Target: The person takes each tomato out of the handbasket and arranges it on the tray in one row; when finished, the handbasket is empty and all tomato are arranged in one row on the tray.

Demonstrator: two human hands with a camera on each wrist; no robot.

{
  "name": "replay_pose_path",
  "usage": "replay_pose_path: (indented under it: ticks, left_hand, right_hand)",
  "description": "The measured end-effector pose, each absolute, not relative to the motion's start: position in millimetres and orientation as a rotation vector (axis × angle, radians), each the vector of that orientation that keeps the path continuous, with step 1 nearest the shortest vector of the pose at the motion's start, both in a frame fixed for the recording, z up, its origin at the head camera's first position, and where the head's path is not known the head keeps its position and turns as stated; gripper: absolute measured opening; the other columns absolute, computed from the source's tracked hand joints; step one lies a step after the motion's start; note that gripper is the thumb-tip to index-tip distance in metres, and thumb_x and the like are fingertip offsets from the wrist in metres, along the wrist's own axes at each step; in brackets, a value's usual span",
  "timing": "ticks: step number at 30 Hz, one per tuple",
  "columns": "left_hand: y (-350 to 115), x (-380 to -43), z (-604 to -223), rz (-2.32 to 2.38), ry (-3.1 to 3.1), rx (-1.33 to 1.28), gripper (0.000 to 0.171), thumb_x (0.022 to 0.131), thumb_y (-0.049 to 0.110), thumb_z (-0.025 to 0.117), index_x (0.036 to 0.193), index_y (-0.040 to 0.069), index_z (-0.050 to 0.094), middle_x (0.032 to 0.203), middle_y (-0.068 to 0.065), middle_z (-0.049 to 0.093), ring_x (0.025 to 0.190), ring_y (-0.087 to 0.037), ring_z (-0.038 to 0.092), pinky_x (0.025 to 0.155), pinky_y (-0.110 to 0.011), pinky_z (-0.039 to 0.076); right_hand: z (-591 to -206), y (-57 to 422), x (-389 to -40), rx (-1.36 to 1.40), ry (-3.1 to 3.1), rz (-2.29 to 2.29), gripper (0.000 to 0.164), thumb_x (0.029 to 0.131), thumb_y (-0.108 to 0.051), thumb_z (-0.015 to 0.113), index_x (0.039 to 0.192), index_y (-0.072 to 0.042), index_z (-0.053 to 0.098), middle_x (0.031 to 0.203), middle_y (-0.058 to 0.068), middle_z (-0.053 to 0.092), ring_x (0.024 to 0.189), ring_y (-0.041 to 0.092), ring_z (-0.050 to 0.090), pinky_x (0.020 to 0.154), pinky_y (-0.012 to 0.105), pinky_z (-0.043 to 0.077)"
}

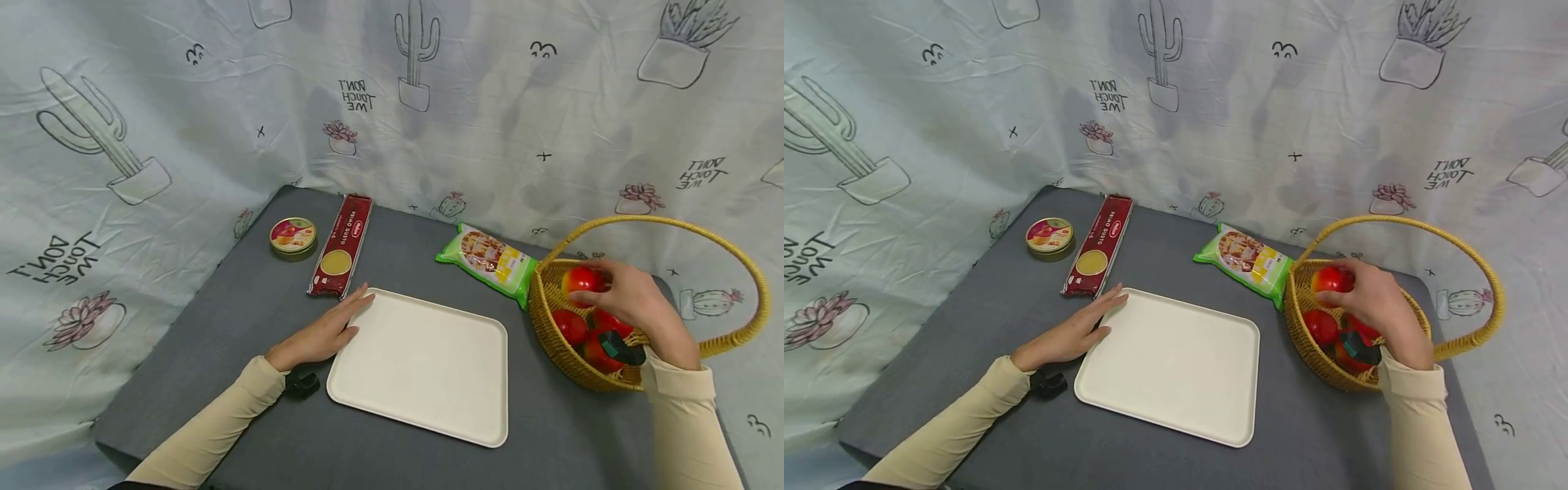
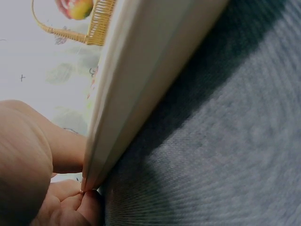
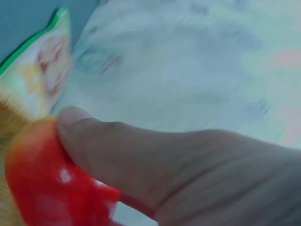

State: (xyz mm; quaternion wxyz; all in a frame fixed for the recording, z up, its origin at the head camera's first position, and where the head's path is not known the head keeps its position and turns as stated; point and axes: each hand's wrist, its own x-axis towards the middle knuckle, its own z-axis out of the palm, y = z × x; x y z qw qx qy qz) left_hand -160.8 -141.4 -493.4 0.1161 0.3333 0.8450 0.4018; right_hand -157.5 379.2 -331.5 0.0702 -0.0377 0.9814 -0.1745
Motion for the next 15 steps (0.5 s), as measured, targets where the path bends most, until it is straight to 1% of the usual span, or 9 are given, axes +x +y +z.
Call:
replay_pose_path:
  ticks: [2,4,5,8,10,12,15]
  left_hand:
    - [-141.9,-160.1,-493.4,1.181,2.477,0.976,0.067,0.106,-0.003,0.058,0.166,0.000,0.030,0.176,-0.021,0.012,0.162,-0.035,0.015,0.124,-0.060,0.026]
    - [-142.5,-159.8,-493.4,1.182,2.477,0.973,0.067,0.106,-0.003,0.058,0.166,0.000,0.029,0.176,-0.021,0.012,0.162,-0.035,0.015,0.125,-0.060,0.026]
    - [-142.6,-159.7,-493.4,1.181,2.476,0.973,0.067,0.106,-0.002,0.058,0.166,0.000,0.029,0.176,-0.021,0.012,0.162,-0.035,0.015,0.125,-0.059,0.026]
    - [-142.7,-160.1,-494.4,1.182,2.473,0.975,0.067,0.106,-0.002,0.058,0.166,0.000,0.029,0.176,-0.020,0.012,0.162,-0.035,0.016,0.125,-0.059,0.026]
    - [-143.0,-160.3,-494.7,1.186,2.469,0.973,0.067,0.106,-0.002,0.058,0.166,0.000,0.030,0.176,-0.020,0.012,0.162,-0.035,0.015,0.125,-0.059,0.025]
    - [-142.7,-160.3,-494.5,1.194,2.470,0.985,0.066,0.106,-0.004,0.058,0.166,-0.001,0.030,0.176,-0.021,0.012,0.162,-0.036,0.016,0.124,-0.060,0.026]
    - [-142.0,-160.7,-493.0,1.210,2.469,1.016,0.066,0.105,-0.006,0.057,0.165,-0.003,0.030,0.175,-0.024,0.012,0.161,-0.038,0.016,0.123,-0.061,0.027]
  right_hand:
    - [-323.7,363.9,-151.4,-0.132,2.955,-0.540,0.079,0.094,-0.046,0.082,0.147,0.005,0.054,0.122,0.031,0.066,0.097,0.040,0.063,0.071,0.041,0.052]
    - [-318.7,346.1,-145.0,-0.175,2.979,-0.560,0.076,0.092,-0.045,0.084,0.145,0.002,0.057,0.121,0.028,0.067,0.097,0.038,0.063,0.070,0.039,0.053]
    - [-317.4,336.7,-142.1,-0.204,2.995,-0.569,0.074,0.091,-0.044,0.085,0.145,0.001,0.058,0.121,0.027,0.067,0.098,0.038,0.063,0.072,0.041,0.054]
    - [-317.3,308.9,-134.9,-0.332,3.027,-0.619,0.071,0.089,-0.037,0.089,0.143,0.001,0.061,0.124,0.026,0.068,0.102,0.041,0.066,0.080,0.052,0.057]
    - [-320.0,289.7,-131.4,-0.407,3.033,-0.640,0.071,0.087,-0.035,0.091,0.143,0.000,0.063,0.125,0.025,0.070,0.103,0.040,0.067,0.084,0.056,0.057]
    - [-324.3,271.4,-128.9,-0.482,3.010,-0.659,0.071,0.086,-0.034,0.092,0.143,-0.001,0.064,0.125,0.022,0.071,0.102,0.037,0.068,0.084,0.055,0.059]
    - [-335.8,245.5,-128.6,-0.584,2.957,-0.701,0.068,0.085,-0.031,0.092,0.142,-0.005,0.066,0.124,0.015,0.072,0.099,0.030,0.067,0.082,0.050,0.059]
